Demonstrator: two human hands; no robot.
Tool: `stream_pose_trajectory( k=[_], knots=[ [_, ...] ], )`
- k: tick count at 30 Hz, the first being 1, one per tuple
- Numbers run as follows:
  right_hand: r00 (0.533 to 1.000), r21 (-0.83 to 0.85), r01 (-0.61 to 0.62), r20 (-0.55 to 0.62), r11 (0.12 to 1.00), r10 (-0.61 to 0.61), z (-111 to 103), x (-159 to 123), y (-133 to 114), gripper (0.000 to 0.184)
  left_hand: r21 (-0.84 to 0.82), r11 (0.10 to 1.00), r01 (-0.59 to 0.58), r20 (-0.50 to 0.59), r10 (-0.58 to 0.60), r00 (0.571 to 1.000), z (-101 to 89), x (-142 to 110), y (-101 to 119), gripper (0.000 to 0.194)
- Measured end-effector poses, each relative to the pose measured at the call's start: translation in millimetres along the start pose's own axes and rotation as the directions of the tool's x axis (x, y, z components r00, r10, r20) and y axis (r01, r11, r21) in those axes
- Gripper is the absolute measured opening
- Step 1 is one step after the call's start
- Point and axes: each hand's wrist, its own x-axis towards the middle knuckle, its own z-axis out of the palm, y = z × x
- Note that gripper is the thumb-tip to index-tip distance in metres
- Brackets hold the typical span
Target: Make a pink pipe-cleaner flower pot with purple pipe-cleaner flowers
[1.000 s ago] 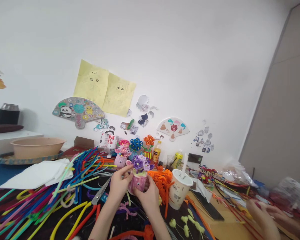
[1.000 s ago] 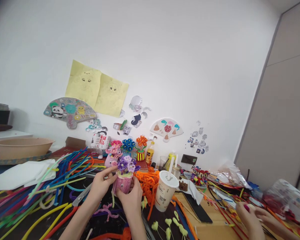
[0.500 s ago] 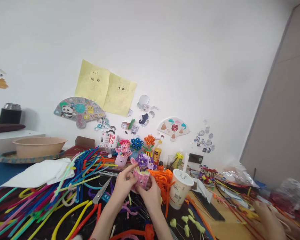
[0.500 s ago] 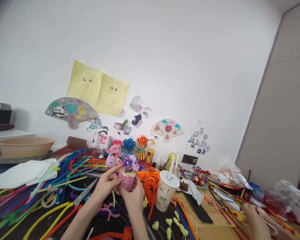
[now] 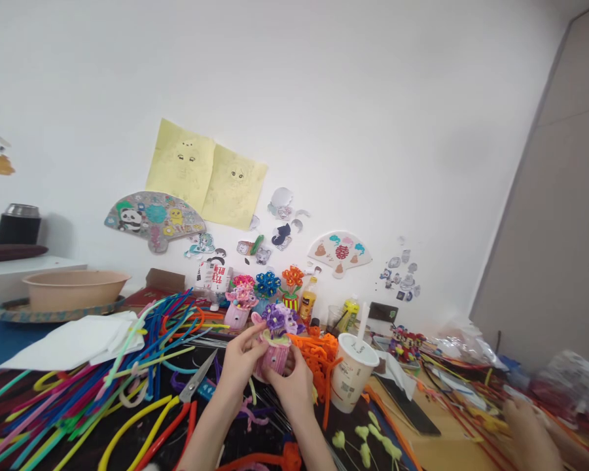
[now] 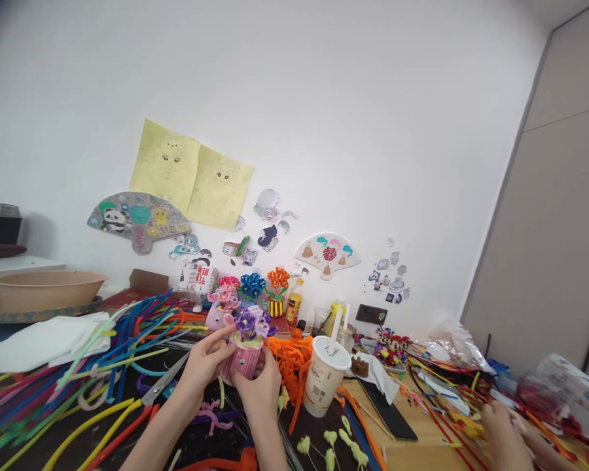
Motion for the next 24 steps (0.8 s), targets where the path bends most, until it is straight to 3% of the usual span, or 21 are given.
stream_pose_trajectory(
  k=[5, 10, 24],
  knots=[
    [0.998, 0.018, 0.027, 0.05, 0.999, -0.028, 2, 0, 3, 0.056, -0.062, 0.998, -0.006, -0.105, 0.0, 0.994, 1.8, 0, 0, 0.058],
    [0.996, 0.012, 0.056, 0.067, 0.998, -0.057, 2, -1, 2, 0.055, -0.018, 0.998, -0.068, -0.164, 0.064, 0.984, 0.2, 5, -5, 0.052],
    [0.994, -0.014, 0.07, 0.085, 0.997, -0.068, 4, -4, 1, 0.059, 0.14, 0.982, -0.127, -0.139, 0.147, 0.979, -1.9, 7, -10, 0.042]
  ],
)
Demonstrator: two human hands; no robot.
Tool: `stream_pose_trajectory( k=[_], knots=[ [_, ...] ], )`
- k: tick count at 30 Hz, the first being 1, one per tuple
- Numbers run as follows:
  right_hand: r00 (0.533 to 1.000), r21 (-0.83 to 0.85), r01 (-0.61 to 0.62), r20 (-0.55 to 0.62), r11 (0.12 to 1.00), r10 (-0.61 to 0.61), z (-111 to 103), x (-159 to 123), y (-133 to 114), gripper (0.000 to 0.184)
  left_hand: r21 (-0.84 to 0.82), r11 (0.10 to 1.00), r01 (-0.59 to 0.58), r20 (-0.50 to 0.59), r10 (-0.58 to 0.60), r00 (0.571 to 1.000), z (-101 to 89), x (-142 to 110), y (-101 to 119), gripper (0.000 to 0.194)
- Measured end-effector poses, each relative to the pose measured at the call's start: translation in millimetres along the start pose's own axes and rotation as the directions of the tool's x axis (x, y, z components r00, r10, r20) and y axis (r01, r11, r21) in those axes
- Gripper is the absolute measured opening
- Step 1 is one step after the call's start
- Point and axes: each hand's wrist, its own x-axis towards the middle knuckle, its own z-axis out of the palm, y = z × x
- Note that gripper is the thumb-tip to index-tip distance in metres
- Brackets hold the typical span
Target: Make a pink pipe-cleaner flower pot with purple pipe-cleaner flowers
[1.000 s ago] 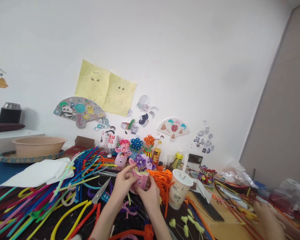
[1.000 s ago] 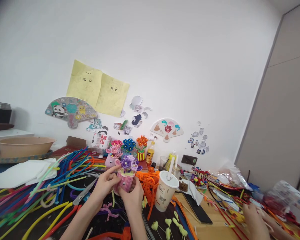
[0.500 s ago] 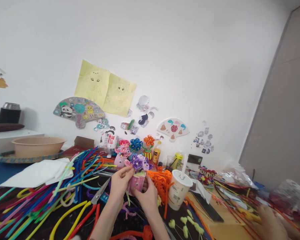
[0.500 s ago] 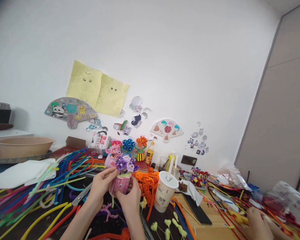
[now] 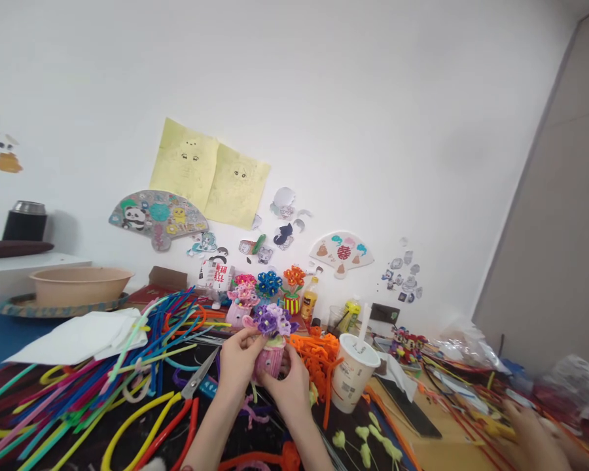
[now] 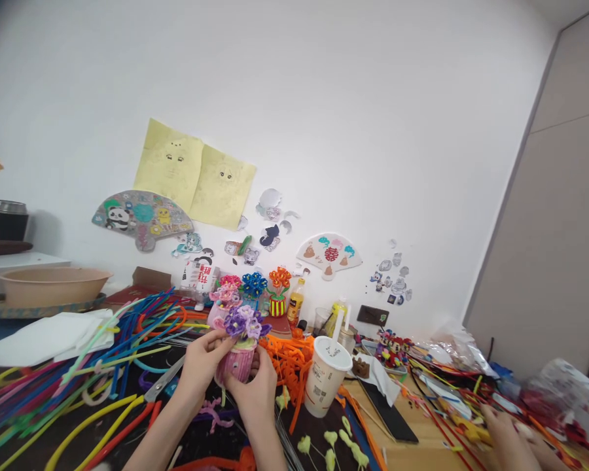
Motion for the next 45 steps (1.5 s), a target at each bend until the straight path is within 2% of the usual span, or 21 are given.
stream_pose_trajectory(
  k=[9, 18, 24, 33, 39, 45],
  knots=[
    [1.0, -0.01, 0.011, -0.005, 1.0, -0.011, 0, 0, 1, 0.057, 0.134, 0.99, -0.037, 0.015, 0.036, 0.999, -2.2, 0, 0, 0.045],
    [1.0, 0.003, 0.01, 0.0, 1.0, -0.01, -1, 1, 0, 0.058, 0.338, 0.939, -0.069, 0.018, 0.067, 0.998, -3.9, -2, 4, 0.028],
    [1.0, -0.004, 0.008, 0.0, 1.0, -0.008, -1, 0, -1, 0.057, 0.46, 0.888, -0.021, -0.031, 0.04, 0.999, -5.7, -3, 6, 0.023],
    [1.0, -0.028, -0.025, -0.015, 0.999, 0.024, -3, -3, -9, 0.057, 0.529, 0.848, -0.045, -0.026, 0.069, 0.997, -6.6, -8, 15, 0.02],
    [0.999, -0.033, -0.017, -0.03, 0.999, 0.016, -2, -1, -3, 0.057, 0.518, 0.854, -0.046, -0.028, 0.071, 0.997, -6.1, -8, 13, 0.021],
    [1.0, -0.045, -0.028, 0.008, 0.999, 0.028, -3, -1, 2, 0.05, 0.471, 0.882, -0.017, -0.069, 0.056, 0.996, -6.6, -8, 10, 0.027]
  ],
)
